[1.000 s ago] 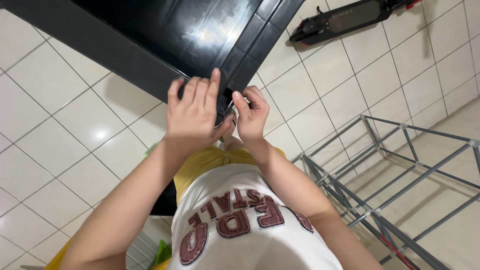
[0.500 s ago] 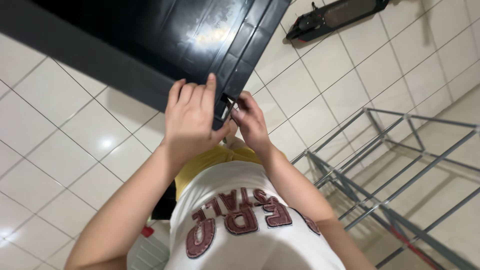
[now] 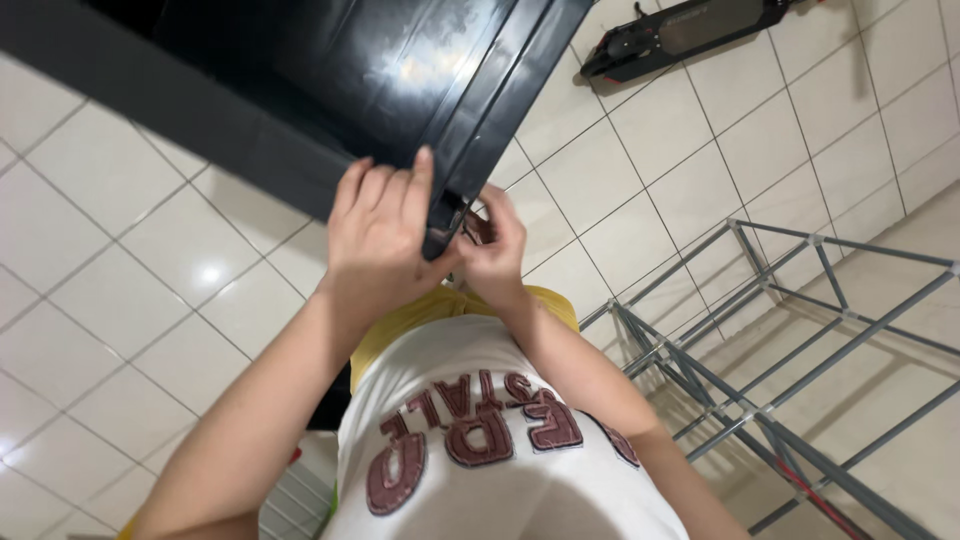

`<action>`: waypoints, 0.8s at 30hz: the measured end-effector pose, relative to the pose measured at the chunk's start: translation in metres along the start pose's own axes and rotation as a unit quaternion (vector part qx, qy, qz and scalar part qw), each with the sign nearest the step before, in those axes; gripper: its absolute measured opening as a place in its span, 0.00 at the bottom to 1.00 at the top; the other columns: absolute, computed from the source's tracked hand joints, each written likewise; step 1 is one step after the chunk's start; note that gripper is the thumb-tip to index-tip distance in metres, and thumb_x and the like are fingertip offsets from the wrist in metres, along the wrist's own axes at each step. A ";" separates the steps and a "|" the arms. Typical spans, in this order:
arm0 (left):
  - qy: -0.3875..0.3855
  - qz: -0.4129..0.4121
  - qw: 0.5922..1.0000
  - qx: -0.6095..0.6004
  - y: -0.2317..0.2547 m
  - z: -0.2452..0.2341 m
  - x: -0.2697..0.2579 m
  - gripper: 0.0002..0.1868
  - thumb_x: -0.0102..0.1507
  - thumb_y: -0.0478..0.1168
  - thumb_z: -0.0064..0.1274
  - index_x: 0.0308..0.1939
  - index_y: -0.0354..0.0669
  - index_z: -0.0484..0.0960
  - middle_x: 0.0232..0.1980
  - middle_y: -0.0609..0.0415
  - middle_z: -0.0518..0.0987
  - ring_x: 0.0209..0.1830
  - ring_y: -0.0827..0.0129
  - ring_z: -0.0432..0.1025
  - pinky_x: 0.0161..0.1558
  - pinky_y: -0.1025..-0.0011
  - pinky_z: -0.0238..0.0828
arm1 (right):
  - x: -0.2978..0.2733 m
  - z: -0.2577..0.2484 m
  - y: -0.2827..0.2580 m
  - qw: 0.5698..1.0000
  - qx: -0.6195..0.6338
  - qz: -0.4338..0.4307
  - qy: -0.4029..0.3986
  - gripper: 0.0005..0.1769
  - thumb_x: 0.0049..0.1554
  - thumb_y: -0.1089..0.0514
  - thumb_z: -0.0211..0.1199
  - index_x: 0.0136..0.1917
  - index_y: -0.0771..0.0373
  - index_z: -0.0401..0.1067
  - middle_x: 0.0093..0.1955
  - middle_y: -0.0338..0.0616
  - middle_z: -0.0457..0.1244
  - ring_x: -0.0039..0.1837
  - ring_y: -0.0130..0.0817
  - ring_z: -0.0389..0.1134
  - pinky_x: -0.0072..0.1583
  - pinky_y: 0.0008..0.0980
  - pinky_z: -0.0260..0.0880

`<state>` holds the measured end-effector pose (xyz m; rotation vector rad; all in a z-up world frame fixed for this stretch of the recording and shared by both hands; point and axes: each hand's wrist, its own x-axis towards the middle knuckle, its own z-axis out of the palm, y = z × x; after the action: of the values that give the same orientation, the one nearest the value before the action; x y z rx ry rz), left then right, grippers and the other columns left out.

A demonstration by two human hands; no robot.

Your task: The person assembles a black plastic storage container by attaching black plastic feet, inserting a green tray, and securing the lid with latches. The person handles the container parts and latches by hand.

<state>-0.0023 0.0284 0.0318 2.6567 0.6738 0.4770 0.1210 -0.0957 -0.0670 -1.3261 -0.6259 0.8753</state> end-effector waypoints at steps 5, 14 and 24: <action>0.011 -0.009 1.000 0.006 -0.003 -0.001 -0.004 0.48 0.51 0.54 0.68 0.65 0.20 0.73 0.45 0.39 0.78 0.51 0.49 0.72 0.66 0.49 0.60 | 0.003 -0.008 0.002 1.000 0.001 0.006 -0.019 0.35 0.46 0.79 0.69 0.67 0.70 0.67 0.67 0.44 0.58 0.71 0.34 0.64 0.73 0.36 0.70; 0.027 -0.027 0.999 0.009 0.016 0.019 -0.005 0.47 0.52 0.54 0.65 0.65 0.20 0.73 0.46 0.39 0.78 0.52 0.50 0.71 0.67 0.49 0.59 | 0.006 -0.006 0.010 0.999 -0.036 -0.028 0.003 0.28 0.46 0.75 0.77 0.58 0.70 0.70 0.59 0.41 0.60 0.62 0.33 0.68 0.67 0.37 0.76; 0.041 -0.033 0.999 0.003 0.010 0.019 0.000 0.45 0.53 0.53 0.65 0.64 0.20 0.74 0.44 0.40 0.78 0.51 0.50 0.71 0.67 0.49 0.60 | 0.005 -0.006 0.006 0.994 -0.083 -0.063 0.021 0.20 0.49 0.79 0.62 0.55 0.71 0.71 0.57 0.44 0.62 0.61 0.33 0.69 0.68 0.36 0.76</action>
<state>0.0087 0.0153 0.0193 2.6232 0.7872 0.5692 0.1277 -0.0950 -0.0746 -1.4338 -0.7542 0.7021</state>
